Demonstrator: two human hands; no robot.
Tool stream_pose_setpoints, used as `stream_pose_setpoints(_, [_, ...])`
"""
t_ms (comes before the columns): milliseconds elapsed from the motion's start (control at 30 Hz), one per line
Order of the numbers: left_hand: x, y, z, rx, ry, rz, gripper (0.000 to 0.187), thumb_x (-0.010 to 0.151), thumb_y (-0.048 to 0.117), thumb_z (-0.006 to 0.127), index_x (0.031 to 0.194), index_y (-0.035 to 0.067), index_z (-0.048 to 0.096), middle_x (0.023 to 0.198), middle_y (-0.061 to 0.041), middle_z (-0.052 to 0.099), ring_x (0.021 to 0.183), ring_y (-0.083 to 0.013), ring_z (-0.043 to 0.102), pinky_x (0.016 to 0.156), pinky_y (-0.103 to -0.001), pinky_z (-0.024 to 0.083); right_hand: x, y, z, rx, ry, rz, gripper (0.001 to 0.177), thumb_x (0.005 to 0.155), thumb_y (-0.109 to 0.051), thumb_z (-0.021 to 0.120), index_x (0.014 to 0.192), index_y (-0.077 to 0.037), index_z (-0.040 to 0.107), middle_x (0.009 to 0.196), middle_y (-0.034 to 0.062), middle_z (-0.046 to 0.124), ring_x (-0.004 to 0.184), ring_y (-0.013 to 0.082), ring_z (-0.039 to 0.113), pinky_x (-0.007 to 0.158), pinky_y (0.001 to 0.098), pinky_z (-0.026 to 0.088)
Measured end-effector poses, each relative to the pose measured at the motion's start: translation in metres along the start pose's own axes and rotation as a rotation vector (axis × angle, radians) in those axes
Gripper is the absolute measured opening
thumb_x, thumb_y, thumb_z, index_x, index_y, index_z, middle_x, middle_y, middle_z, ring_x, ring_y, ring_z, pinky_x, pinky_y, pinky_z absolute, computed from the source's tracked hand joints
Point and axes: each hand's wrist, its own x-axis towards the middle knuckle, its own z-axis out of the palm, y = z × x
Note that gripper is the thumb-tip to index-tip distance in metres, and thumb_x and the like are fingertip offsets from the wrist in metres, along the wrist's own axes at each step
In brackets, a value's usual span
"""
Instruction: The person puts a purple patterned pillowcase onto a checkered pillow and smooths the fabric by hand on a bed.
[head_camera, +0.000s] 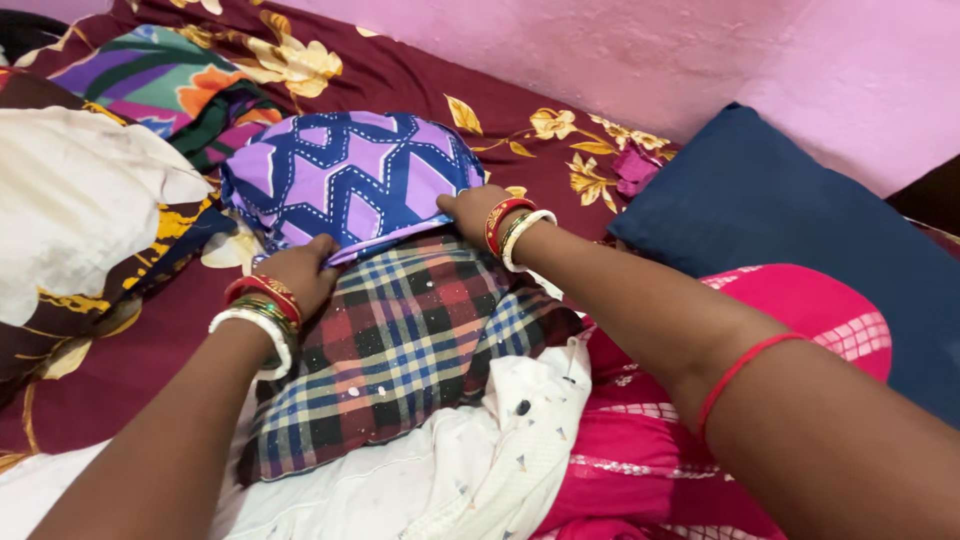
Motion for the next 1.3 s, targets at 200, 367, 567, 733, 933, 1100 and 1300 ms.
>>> stream_pose_setpoints(200, [0.003, -0.006, 0.015, 0.253, 0.641, 0.483, 0.027, 0.079, 0.037, 0.062, 0.097, 0.018, 0.070, 0.108, -0.016, 0.073, 0.102, -0.0425, 0.067, 0.082, -0.049, 0.050, -0.022, -0.007, 0.001, -0.014, 0.115, -0.001, 0.029, 0.088, -0.019, 0.061, 0.115, -0.016, 0.069, 0.108, 0.0122, 0.073, 0.106, 0.0363, 0.065, 0.090, 0.0482, 0.051])
stream_pose_setpoints(367, [-0.002, 0.009, -0.011, -0.018, -0.045, 0.061, 0.053, 0.100, 0.055, 0.045, 0.114, 0.013, 0.074, 0.106, -0.020, 0.075, 0.102, -0.0428, 0.068, 0.094, -0.051, 0.050, -0.022, -0.005, -0.005, 0.002, 0.102, -0.191, 0.029, 0.092, -0.029, 0.065, 0.114, -0.013, 0.073, 0.107, 0.0133, 0.074, 0.105, 0.0350, 0.066, 0.092, 0.0480, 0.052])
stream_pose_setpoints(567, [-0.026, 0.052, -0.019, 0.082, -0.233, 0.038, 0.067, 0.095, 0.069, 0.046, 0.107, 0.013, 0.081, 0.105, -0.023, 0.073, 0.102, -0.0404, 0.070, 0.098, -0.045, 0.051, -0.029, -0.032, -0.024, -0.063, -0.211, -0.004, 0.034, 0.100, -0.044, 0.059, 0.115, -0.017, 0.074, 0.108, 0.0171, 0.074, 0.100, 0.0371, 0.069, 0.090, 0.0486, 0.054])
stream_pose_setpoints(733, [-0.033, 0.068, -0.021, 0.043, -0.166, 0.178, 0.058, 0.095, 0.063, 0.044, 0.104, 0.019, 0.081, 0.100, -0.020, 0.075, 0.097, -0.0395, 0.071, 0.092, -0.048, 0.052, -0.005, -0.017, -0.039, 0.408, -0.169, -0.112, 0.043, 0.079, -0.034, 0.076, 0.116, -0.013, 0.069, 0.107, 0.0138, 0.076, 0.099, 0.0332, 0.073, 0.086, 0.0450, 0.058])
stream_pose_setpoints(933, [-0.046, 0.094, -0.004, 0.189, -0.226, 0.321, 0.058, 0.096, 0.063, 0.044, 0.097, 0.018, 0.080, 0.094, -0.015, 0.075, 0.093, -0.0355, 0.072, 0.087, -0.048, 0.054, -0.007, -0.072, -0.022, 0.352, 0.375, -0.223, 0.065, 0.067, -0.040, 0.088, 0.126, -0.022, 0.068, 0.135, 0.0105, 0.059, 0.125, 0.0399, 0.049, 0.098, 0.0565, 0.042])
stream_pose_setpoints(1100, [-0.042, 0.091, -0.002, 0.183, -0.261, 0.342, 0.060, 0.098, 0.062, 0.042, 0.094, 0.015, 0.080, 0.091, -0.015, 0.075, 0.090, -0.0359, 0.072, 0.087, -0.048, 0.054, -0.011, -0.088, 0.001, 0.164, 0.323, -0.055, 0.026, 0.087, -0.041, 0.075, 0.111, -0.030, 0.072, 0.128, -0.0050, 0.065, 0.130, 0.0270, 0.049, 0.105, 0.0541, 0.042])
stream_pose_setpoints(1300, [-0.022, 0.044, 0.025, -0.271, 0.036, 0.147, 0.057, 0.095, 0.057, 0.043, 0.097, 0.014, 0.081, 0.090, -0.020, 0.074, 0.086, -0.0401, 0.069, 0.082, -0.050, 0.052, -0.006, -0.079, 0.001, 0.213, 0.263, 0.069, 0.034, 0.092, -0.046, 0.070, 0.116, -0.022, 0.069, 0.136, 0.0049, 0.058, 0.131, 0.0260, 0.049, 0.106, 0.0504, 0.045])
